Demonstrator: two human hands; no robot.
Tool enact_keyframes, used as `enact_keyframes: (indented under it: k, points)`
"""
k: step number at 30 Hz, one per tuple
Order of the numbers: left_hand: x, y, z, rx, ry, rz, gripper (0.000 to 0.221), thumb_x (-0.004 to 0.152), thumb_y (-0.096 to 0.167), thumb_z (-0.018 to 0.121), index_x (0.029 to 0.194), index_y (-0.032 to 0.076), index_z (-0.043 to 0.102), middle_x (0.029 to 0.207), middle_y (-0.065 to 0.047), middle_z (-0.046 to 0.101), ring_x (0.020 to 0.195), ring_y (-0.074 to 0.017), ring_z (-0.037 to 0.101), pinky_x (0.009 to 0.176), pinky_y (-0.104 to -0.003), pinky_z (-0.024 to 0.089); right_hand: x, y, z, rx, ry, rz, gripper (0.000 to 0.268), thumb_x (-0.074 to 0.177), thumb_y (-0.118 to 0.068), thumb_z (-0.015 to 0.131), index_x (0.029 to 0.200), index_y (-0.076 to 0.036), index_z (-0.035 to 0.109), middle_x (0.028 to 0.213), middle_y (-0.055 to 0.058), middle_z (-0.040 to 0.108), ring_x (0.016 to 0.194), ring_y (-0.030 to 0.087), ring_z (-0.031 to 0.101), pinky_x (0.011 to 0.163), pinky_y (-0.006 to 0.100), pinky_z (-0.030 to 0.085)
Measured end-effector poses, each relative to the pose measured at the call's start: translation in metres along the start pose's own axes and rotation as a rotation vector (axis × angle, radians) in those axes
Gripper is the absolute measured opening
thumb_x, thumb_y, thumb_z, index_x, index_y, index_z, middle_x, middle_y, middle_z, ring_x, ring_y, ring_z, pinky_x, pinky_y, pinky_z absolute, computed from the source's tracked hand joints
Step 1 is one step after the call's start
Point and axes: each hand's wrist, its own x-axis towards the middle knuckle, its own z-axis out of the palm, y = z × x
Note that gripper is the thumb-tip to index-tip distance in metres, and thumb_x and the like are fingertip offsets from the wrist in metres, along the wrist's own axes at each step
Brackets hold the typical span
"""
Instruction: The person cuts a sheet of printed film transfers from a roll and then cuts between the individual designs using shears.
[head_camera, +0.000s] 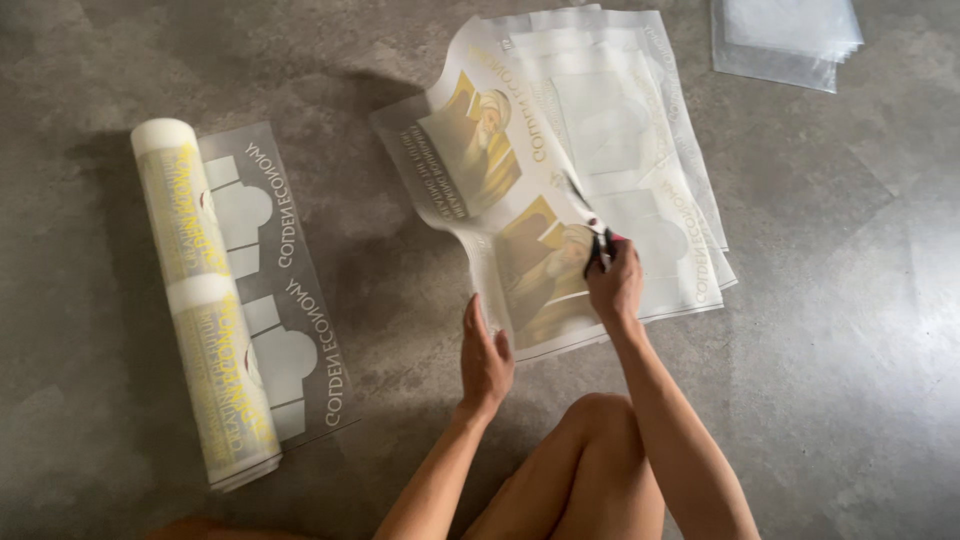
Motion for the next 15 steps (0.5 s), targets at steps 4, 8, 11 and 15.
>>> enact_keyframes:
  k: [4, 8, 11, 15]
  points:
    - [0.006, 0.006, 0.037, 0.020, -0.073, 0.099, 0.062, 0.080, 0.000, 0.053, 0.135, -0.001, 0.023, 0.129, -0.023, 0.035, 0.114, -0.0419, 0.045, 0.087, -0.048, 0.045, 0.004, 0.044, -0.029, -0.020, 0.105, 0.165, 0.022, 0.075, -0.013, 0.060, 0.095, -0.009, 0.052, 0.085, 0.016, 0.061, 0.084, 0.037, 0.059, 0.073, 0.047, 0.046]
    - [0.015, 0.014, 0.068, 0.045, -0.163, 0.180, 0.059, 0.079, -0.005, 0.049, 0.134, 0.002, 0.029, 0.128, -0.023, 0.040, 0.113, -0.0414, 0.047, 0.086, -0.046, 0.046, 0.000, 0.079, -0.049, -0.028, 0.212, 0.349, 0.019, 0.079, -0.020, 0.058, 0.096, -0.012, 0.053, 0.085, 0.011, 0.064, 0.085, 0.031, 0.062, 0.073, 0.044, 0.047]
    - [0.021, 0.023, 0.081, 0.081, -0.267, 0.171, 0.054, 0.080, -0.006, 0.046, 0.132, 0.001, 0.035, 0.132, -0.019, 0.039, 0.117, -0.0350, 0.046, 0.091, -0.038, 0.045, 0.004, 0.113, -0.049, -0.018, 0.282, 0.399, 0.016, 0.079, -0.019, 0.060, 0.092, -0.013, 0.054, 0.080, 0.009, 0.064, 0.082, 0.030, 0.063, 0.071, 0.041, 0.048]
    - [0.025, 0.034, 0.092, 0.051, -0.287, 0.125, 0.052, 0.079, -0.006, 0.048, 0.129, 0.001, 0.037, 0.128, -0.016, 0.040, 0.115, -0.0321, 0.048, 0.090, -0.037, 0.047, 0.012, 0.146, -0.045, -0.050, 0.322, 0.420, 0.012, 0.080, -0.019, 0.061, 0.090, -0.016, 0.054, 0.076, 0.007, 0.062, 0.078, 0.030, 0.063, 0.069, 0.040, 0.048]
